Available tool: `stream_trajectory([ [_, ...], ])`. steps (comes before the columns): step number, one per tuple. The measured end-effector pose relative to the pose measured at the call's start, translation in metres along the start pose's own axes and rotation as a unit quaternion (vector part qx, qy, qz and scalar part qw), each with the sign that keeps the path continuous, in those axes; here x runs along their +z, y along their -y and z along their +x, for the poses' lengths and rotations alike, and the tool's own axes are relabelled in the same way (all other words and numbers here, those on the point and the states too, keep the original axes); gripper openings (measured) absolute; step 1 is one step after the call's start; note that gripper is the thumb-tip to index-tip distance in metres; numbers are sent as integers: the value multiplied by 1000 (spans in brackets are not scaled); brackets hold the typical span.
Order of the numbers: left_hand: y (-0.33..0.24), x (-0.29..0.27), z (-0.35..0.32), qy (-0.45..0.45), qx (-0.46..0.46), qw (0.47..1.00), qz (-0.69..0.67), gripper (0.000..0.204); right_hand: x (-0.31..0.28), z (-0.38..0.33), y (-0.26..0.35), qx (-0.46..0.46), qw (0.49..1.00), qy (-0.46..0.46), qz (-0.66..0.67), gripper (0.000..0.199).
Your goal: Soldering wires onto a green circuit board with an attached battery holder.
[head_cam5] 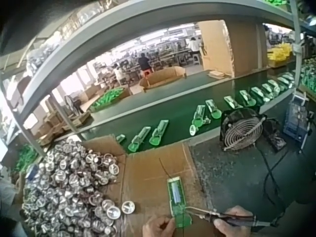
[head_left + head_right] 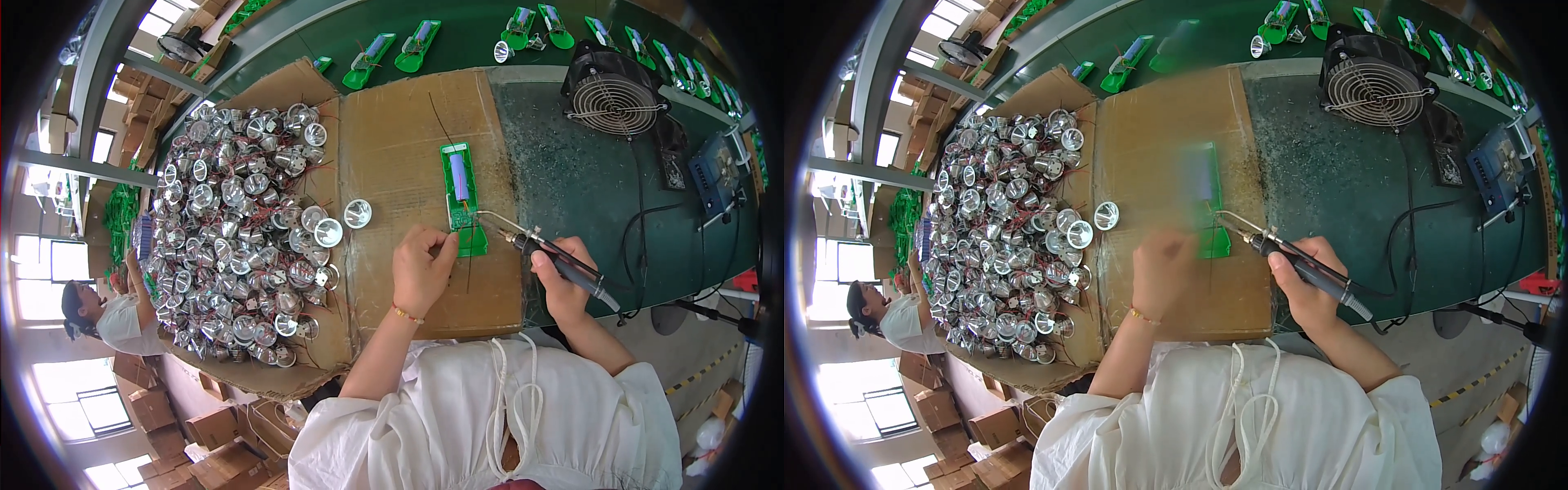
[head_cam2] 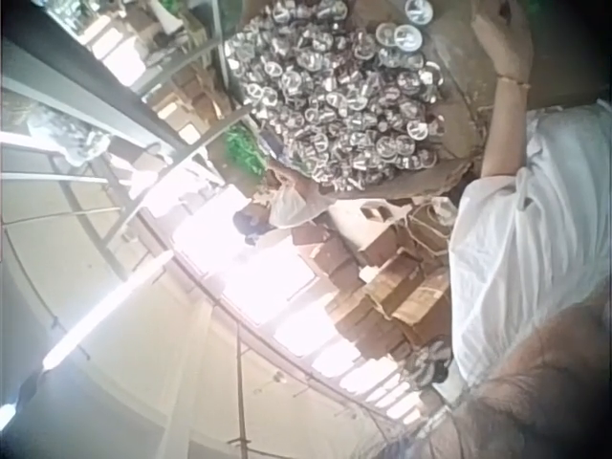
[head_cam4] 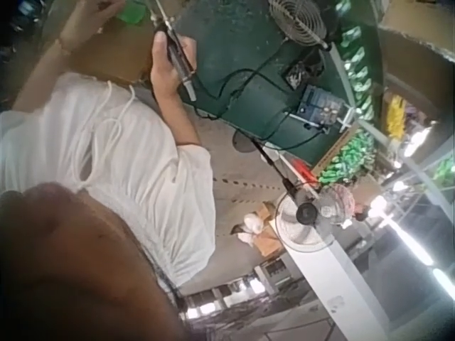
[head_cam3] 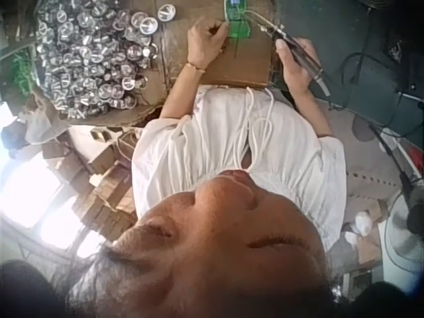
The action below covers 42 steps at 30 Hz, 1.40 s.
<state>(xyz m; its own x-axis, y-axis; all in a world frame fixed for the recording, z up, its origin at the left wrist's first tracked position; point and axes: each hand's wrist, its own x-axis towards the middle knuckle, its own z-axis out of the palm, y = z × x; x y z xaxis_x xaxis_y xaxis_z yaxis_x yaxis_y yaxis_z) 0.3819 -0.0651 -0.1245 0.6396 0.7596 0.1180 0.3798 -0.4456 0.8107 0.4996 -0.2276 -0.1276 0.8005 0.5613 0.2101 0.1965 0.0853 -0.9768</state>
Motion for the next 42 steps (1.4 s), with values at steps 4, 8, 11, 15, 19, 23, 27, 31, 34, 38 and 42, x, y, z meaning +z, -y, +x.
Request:
stream_trajectory([
  [4, 1, 0, 0, -6, 8, 1000, -6, 15, -2, 1, -2, -5, 1000, -20, 18, 16],
  [8, -1, -2, 0, 1, -10, 1000, -14, 15, -2, 1, -3, -10, 1000, -6, 5, 15],
  [11, -3, -8, -1, 2, -20, 999, -32, 16, -3, 0, -2, 23, 1000, -6, 11, 15],
  [15, -6, -7, 4, 5, -24, 999, -38, 16, 0, 2, -4, 1, 1000, 15, -18, 17],
  [19, -1, -1, 11, 19, -5, 1000, -19, 15, 6, 7, -6, 17, 1000, 17, -4, 18],
  [23, 0, 0, 15, 46, -11, 999, -13, 15, 9, 9, -8, 13, 1000, 8, 27, 17],
  [27, 5, -1, 20, 83, -38, 995, -44, 15, 7, 9, -10, 37, 999, 24, 9, 17],
  [31, 9, -2, 20, 87, -48, 994, -42, 16, 7, 8, -11, 58, 998, 32, 23, 18],
  [34, 4, -2, 22, 94, -53, 993, -53, 18, 7, 7, -8, 77, 996, -7, 38, 16],
  [38, 5, -3, 22, 96, -60, 992, -51, 20, 1, 7, -9, 61, 997, -20, 52, 16],
  [42, 9, -1, 21, 98, -87, 989, -74, 21, 0, 7, -8, 35, 999, 0, 26, 16],
])
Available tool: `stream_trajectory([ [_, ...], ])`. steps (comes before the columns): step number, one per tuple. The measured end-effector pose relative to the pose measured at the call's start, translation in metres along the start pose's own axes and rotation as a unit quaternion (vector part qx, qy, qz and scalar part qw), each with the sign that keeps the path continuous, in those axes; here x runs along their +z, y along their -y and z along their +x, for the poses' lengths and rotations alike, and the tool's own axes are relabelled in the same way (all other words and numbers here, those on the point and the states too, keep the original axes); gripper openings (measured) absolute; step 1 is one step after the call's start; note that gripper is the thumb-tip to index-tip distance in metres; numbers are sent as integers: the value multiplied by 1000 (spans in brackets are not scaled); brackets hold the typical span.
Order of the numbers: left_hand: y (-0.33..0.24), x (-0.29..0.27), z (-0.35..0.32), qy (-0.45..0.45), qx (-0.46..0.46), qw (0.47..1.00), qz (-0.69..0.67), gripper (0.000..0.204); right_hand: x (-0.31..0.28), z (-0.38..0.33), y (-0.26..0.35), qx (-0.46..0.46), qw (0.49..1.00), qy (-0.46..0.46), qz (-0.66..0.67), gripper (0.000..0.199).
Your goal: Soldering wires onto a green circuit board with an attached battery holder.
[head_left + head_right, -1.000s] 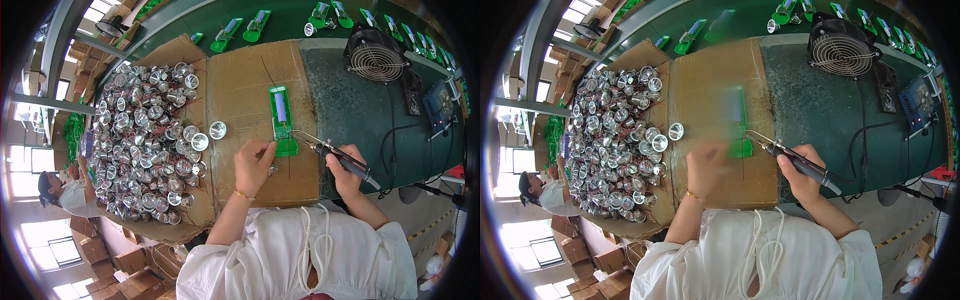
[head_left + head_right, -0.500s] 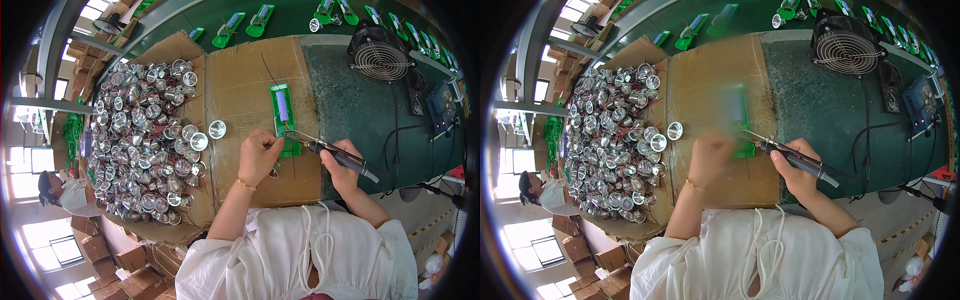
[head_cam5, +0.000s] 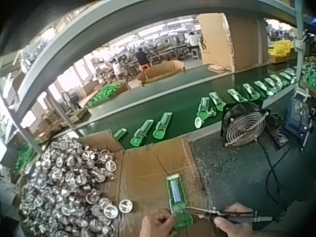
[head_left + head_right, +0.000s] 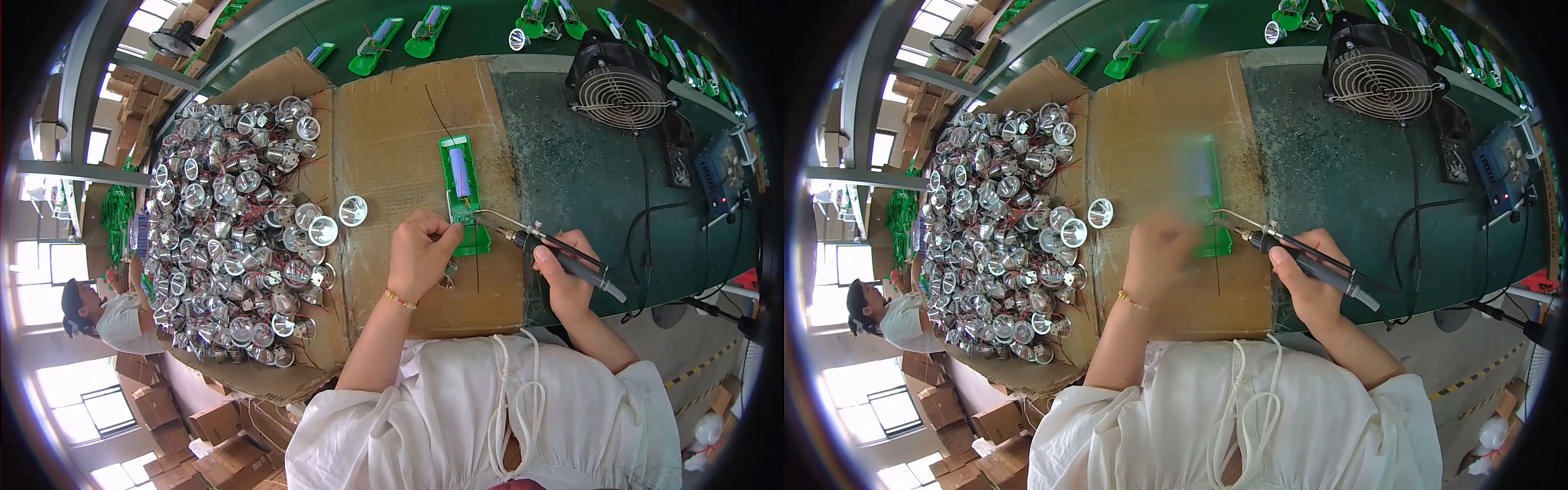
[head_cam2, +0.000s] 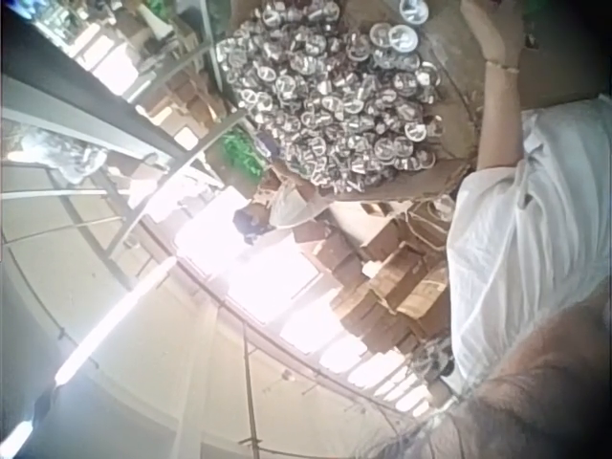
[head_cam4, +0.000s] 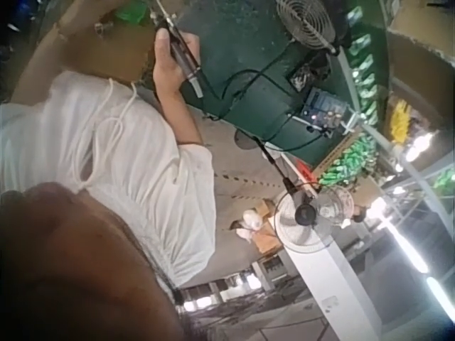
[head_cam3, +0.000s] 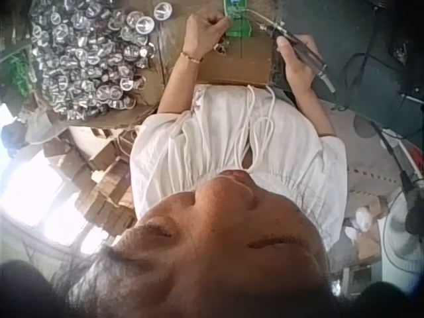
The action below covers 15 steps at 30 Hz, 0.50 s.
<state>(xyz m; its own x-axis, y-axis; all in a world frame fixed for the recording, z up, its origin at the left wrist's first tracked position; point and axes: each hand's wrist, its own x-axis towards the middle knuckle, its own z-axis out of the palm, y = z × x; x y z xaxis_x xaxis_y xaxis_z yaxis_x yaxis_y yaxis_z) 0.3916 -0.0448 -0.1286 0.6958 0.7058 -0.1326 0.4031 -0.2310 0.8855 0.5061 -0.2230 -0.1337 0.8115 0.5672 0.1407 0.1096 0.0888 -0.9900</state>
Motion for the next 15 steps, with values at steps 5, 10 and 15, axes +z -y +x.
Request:
stream_trajectory([
  [5, -2, 0, 0, -5, 27, 1000, 16, 21, 4, 1, -2, 33, 999, 24, -20, 16],
  [10, -4, 0, -1, -1, 21, 1000, 10, 20, 2, -1, 1, 18, 1000, -3, 10, 16],
  [15, -5, 1, -2, -17, 14, 1000, 7, 17, -1, -3, -2, -2, 999, 25, -40, 16],
])
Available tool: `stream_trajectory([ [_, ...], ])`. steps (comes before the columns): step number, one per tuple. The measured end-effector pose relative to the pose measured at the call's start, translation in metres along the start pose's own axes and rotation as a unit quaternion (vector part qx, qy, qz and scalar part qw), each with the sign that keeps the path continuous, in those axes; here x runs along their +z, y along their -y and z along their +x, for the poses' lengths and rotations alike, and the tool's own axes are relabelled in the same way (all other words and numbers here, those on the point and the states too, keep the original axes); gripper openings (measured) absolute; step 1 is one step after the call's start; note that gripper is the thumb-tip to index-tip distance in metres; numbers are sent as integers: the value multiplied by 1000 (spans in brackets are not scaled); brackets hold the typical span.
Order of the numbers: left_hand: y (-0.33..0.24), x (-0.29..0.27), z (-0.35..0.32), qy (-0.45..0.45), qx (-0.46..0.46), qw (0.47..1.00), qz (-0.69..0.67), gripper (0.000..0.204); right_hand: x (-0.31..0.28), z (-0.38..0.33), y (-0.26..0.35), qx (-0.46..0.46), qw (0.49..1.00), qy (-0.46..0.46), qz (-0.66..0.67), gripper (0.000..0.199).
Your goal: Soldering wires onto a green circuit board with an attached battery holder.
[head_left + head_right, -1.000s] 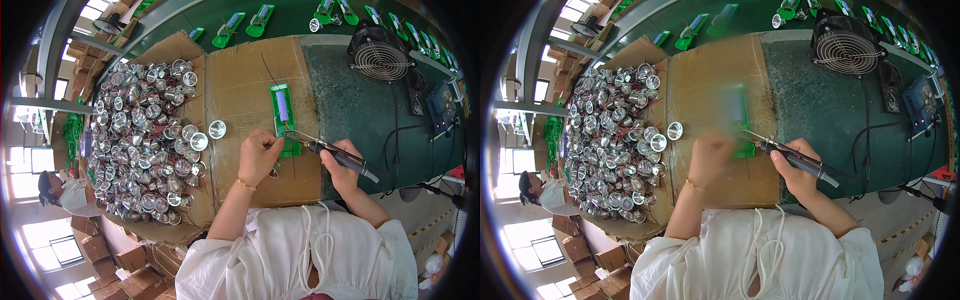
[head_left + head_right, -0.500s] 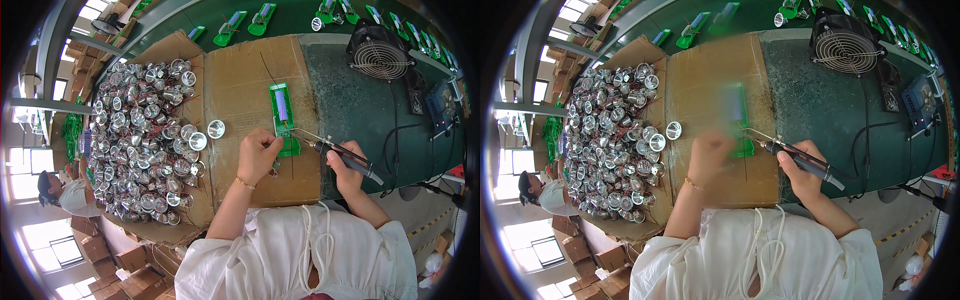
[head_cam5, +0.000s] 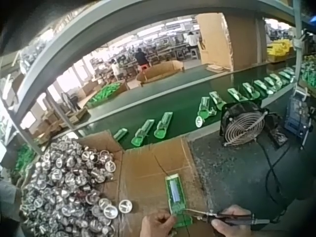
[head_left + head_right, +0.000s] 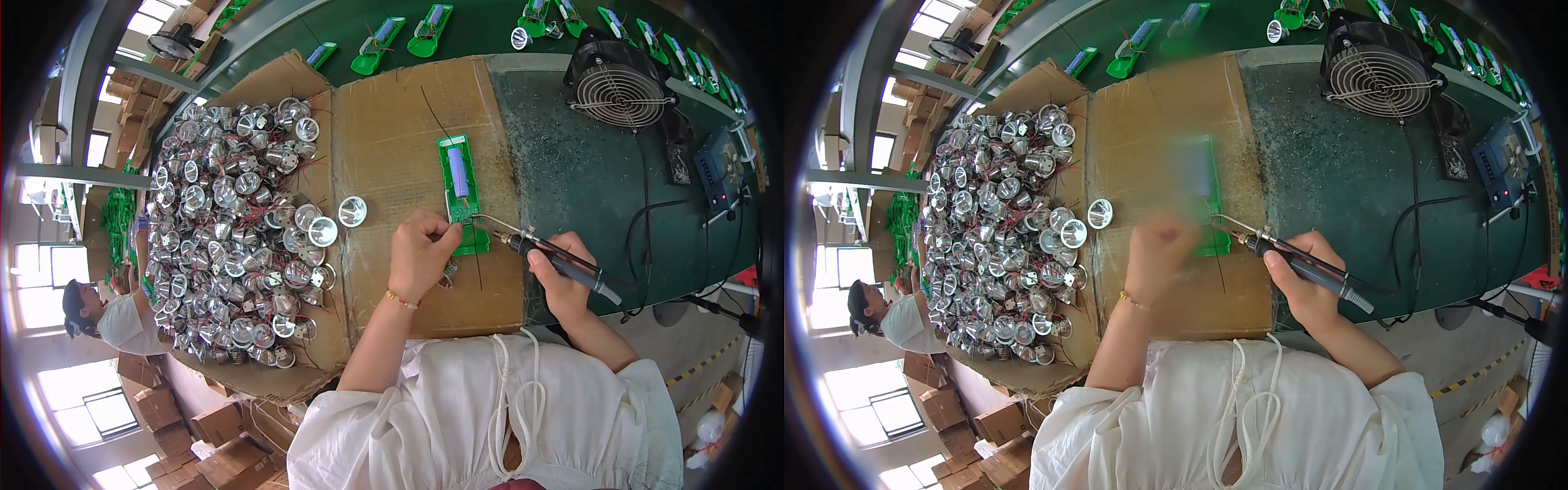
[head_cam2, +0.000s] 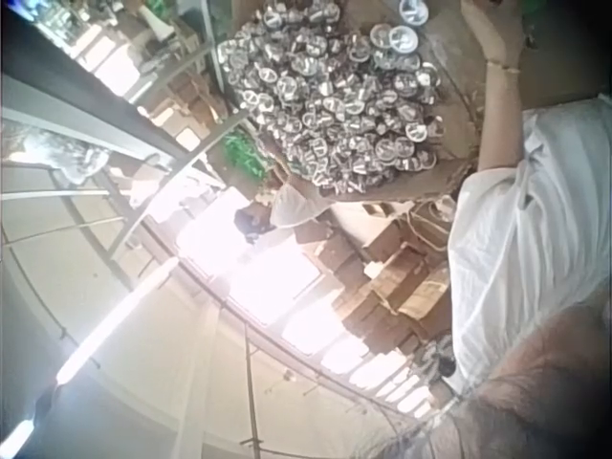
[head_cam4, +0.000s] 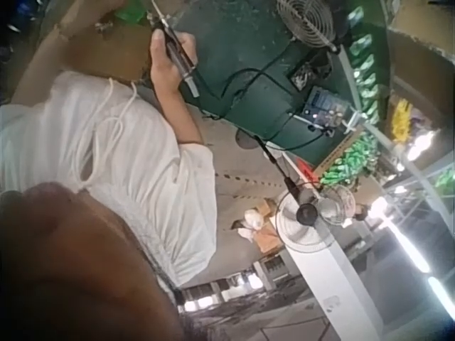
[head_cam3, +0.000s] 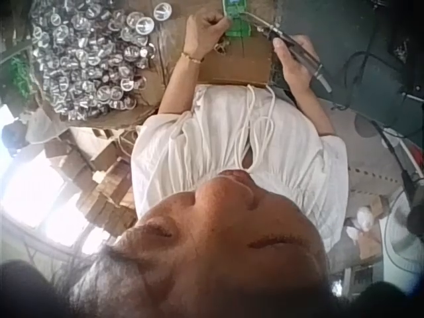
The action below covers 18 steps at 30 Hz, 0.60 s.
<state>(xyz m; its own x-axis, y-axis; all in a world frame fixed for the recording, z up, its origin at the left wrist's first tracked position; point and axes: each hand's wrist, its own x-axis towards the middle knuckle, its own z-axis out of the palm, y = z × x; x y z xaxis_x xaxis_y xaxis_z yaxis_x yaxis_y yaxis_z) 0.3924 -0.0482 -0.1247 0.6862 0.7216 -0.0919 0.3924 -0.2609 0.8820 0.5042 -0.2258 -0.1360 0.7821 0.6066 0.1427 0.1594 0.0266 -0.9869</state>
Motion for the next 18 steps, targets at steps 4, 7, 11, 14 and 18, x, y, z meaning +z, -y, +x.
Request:
stream_trajectory([
  [4, 0, 1, 0, -1, 8, 1000, 2, 17, 1, -1, -1, -9, 1000, -13, -2, 15],
  [7, 0, 1, 1, -1, -1, 1000, 3, 16, 2, -2, 0, -14, 999, -40, 29, 14],
  [11, -2, -1, 1, 3, 3, 1000, 18, 16, -5, -2, -3, -29, 996, -62, 51, 14],
  [14, 0, -1, 2, 8, -2, 1000, 17, 17, -10, -3, -6, -28, 997, -56, 47, 14],
  [18, 0, 0, 2, 9, -11, 1000, 12, 18, -12, -4, -9, -1, 998, -53, 40, 13],
])
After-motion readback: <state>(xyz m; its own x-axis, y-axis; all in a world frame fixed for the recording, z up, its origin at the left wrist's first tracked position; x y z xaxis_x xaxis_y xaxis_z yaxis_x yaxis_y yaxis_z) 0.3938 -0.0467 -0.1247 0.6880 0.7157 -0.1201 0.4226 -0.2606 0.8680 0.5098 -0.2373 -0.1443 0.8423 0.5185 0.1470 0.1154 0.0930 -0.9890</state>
